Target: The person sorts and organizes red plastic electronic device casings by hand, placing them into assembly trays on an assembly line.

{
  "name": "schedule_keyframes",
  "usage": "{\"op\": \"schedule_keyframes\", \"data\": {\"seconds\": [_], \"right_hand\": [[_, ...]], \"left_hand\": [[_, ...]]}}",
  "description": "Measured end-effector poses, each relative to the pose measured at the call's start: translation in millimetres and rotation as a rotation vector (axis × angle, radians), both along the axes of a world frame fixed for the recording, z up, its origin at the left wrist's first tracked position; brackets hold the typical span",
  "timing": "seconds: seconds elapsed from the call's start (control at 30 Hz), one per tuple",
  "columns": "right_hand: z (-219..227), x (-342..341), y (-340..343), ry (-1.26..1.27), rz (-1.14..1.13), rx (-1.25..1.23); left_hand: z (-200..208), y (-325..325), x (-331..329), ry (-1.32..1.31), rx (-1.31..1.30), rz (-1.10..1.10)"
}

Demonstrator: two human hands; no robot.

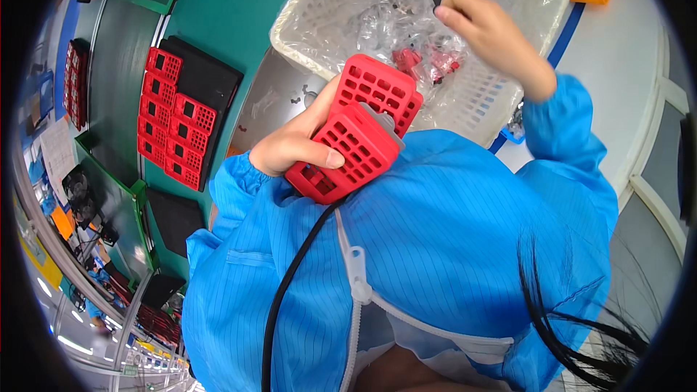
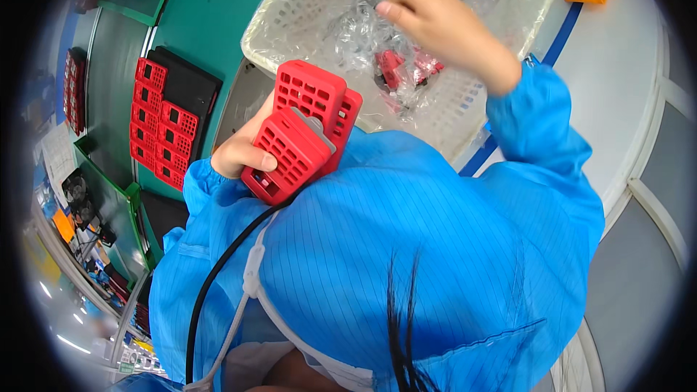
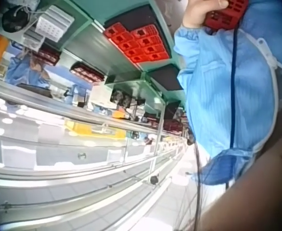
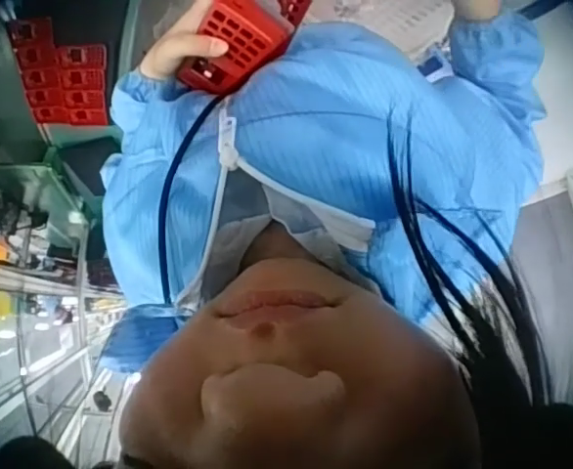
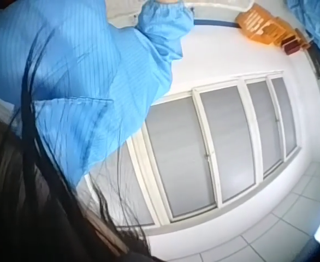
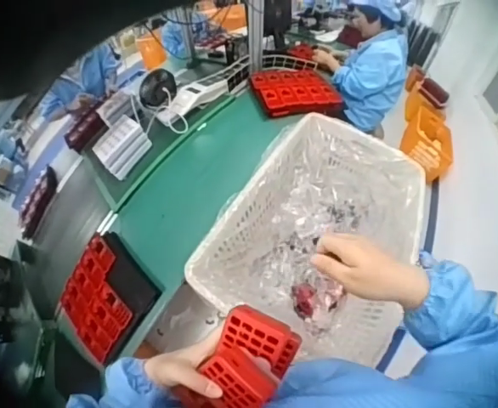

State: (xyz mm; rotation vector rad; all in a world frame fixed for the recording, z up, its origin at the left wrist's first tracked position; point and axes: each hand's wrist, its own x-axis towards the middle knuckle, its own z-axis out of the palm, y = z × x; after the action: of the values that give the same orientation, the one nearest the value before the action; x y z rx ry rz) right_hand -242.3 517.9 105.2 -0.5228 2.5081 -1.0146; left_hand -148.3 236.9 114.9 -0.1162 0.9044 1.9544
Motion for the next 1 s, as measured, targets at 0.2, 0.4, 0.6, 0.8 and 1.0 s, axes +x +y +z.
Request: {"op": "schedule_keyframes", "data": {"seconds": [0.2, 0.4, 0.6, 0.8, 1.0], "right_hand": [[45.3, 80.1, -62.3, 0.137, 0.231, 0.045], [71.3, 80.0, -44.7, 0.325, 0.043, -0.165], [69.5, 94.8, -58.0, 0.152, 0.122, -0.153], [79.8, 88.7, -49.7, 0.109, -0.139, -0.439], [53.4, 47.5, -8.5, 0.292, -0.210, 0.305]], "left_hand": [[8.3, 0.8, 3.5, 0.041, -0.072, 0.115], [9.6, -4.4, 3.2, 0.159, 0.005, -0.015], [13.9, 1.0, 8.6, 0.162, 0.008, 0.018], [11.2, 0.1, 10.6, 0.196, 0.026, 0.002], [-30.2, -13.3, 9.7, -0.128, 0.144, 0.307]]}}
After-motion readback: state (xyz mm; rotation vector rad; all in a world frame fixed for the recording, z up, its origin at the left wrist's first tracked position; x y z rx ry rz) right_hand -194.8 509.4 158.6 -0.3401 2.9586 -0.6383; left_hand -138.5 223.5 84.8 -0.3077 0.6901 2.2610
